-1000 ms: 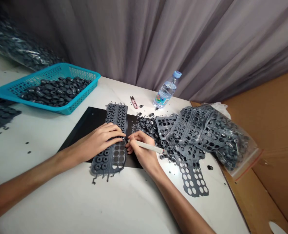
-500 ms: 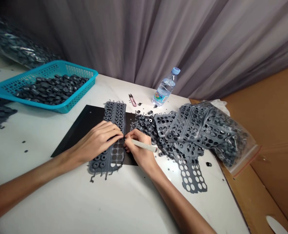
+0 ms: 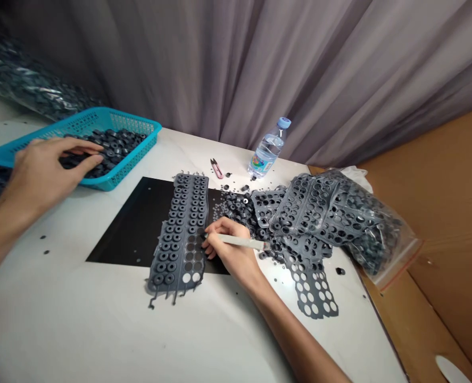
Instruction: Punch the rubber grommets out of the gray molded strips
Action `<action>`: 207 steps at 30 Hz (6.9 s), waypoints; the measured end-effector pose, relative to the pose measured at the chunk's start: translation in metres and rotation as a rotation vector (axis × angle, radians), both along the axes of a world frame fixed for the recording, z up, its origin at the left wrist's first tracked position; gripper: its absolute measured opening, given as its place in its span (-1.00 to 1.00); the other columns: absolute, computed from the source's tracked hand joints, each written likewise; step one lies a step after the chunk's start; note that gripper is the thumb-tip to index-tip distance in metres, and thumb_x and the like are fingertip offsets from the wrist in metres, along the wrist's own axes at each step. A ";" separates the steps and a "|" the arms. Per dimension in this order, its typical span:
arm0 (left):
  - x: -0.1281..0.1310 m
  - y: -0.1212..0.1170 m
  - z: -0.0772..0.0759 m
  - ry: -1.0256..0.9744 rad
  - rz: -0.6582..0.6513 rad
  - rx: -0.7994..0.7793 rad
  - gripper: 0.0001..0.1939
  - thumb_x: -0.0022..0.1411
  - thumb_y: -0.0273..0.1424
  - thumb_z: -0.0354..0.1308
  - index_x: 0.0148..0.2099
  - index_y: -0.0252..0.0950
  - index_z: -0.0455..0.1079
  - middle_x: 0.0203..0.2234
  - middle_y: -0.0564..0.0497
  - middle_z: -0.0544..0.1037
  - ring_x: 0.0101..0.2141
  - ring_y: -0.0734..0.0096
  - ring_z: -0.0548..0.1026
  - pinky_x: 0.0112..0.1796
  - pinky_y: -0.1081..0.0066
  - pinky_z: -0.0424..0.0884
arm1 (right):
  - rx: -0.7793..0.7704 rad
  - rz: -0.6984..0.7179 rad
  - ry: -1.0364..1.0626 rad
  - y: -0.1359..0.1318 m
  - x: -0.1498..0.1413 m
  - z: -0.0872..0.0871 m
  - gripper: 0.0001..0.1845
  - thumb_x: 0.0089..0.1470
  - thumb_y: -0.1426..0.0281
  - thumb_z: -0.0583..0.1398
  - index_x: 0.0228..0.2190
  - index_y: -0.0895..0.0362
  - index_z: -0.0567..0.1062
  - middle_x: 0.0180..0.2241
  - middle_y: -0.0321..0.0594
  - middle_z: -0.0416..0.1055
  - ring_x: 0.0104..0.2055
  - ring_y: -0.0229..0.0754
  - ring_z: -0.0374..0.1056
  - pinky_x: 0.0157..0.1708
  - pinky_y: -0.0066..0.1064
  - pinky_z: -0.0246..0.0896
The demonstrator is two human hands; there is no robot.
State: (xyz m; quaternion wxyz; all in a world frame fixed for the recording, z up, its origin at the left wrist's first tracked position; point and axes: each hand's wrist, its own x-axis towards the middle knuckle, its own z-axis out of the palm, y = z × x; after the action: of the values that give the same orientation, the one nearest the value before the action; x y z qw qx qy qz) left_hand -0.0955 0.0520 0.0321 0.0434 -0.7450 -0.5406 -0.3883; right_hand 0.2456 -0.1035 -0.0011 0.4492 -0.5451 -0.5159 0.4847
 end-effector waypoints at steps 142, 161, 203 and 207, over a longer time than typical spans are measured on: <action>0.147 -0.085 -0.025 0.316 -0.746 -0.219 -0.77 0.51 -0.35 0.05 0.03 -0.21 0.52 -0.07 -0.01 0.53 -0.10 0.23 0.44 -0.07 0.19 0.30 | 0.017 -0.028 -0.041 0.003 0.012 -0.004 -0.82 0.18 0.28 0.26 -0.35 0.15 0.50 -0.49 -0.25 0.54 -0.53 -0.28 0.41 -0.50 -0.47 0.36; 0.005 0.001 0.011 -0.066 0.153 0.079 -0.61 0.44 -0.12 0.08 0.06 -0.29 0.50 -0.05 0.06 0.55 0.11 0.10 0.42 0.19 -0.06 0.08 | 0.018 -0.047 -0.049 -0.002 0.009 -0.001 -0.85 0.21 0.30 0.22 -0.32 0.13 0.49 -0.47 -0.24 0.54 -0.51 -0.26 0.41 -0.49 -0.47 0.34; 0.131 -0.079 -0.035 0.113 -0.817 -0.404 -0.79 0.49 -0.35 0.10 0.05 -0.16 0.53 -0.08 0.06 0.60 -0.05 0.27 0.45 0.02 0.21 0.31 | 0.034 -0.018 -0.006 0.001 0.001 -0.009 -0.88 0.23 0.36 0.23 -0.33 0.15 0.50 -0.46 -0.24 0.55 -0.48 -0.28 0.43 -0.50 -0.52 0.33; 0.132 -0.080 -0.037 0.115 -0.812 -0.368 -0.79 0.48 -0.35 0.12 0.07 -0.17 0.53 -0.09 0.04 0.60 -0.06 0.27 0.45 0.00 0.22 0.33 | 0.030 -0.020 -0.029 0.003 0.000 -0.008 -0.87 0.23 0.35 0.22 -0.34 0.15 0.50 -0.47 -0.25 0.54 -0.49 -0.29 0.42 -0.51 -0.53 0.32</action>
State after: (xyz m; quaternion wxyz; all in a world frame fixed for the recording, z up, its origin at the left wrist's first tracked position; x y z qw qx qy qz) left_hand 0.0364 -0.0280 -0.0052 -0.2157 -0.9125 -0.2614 -0.2291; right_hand 0.2454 -0.1008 -0.0089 0.4546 -0.5503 -0.5243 0.4644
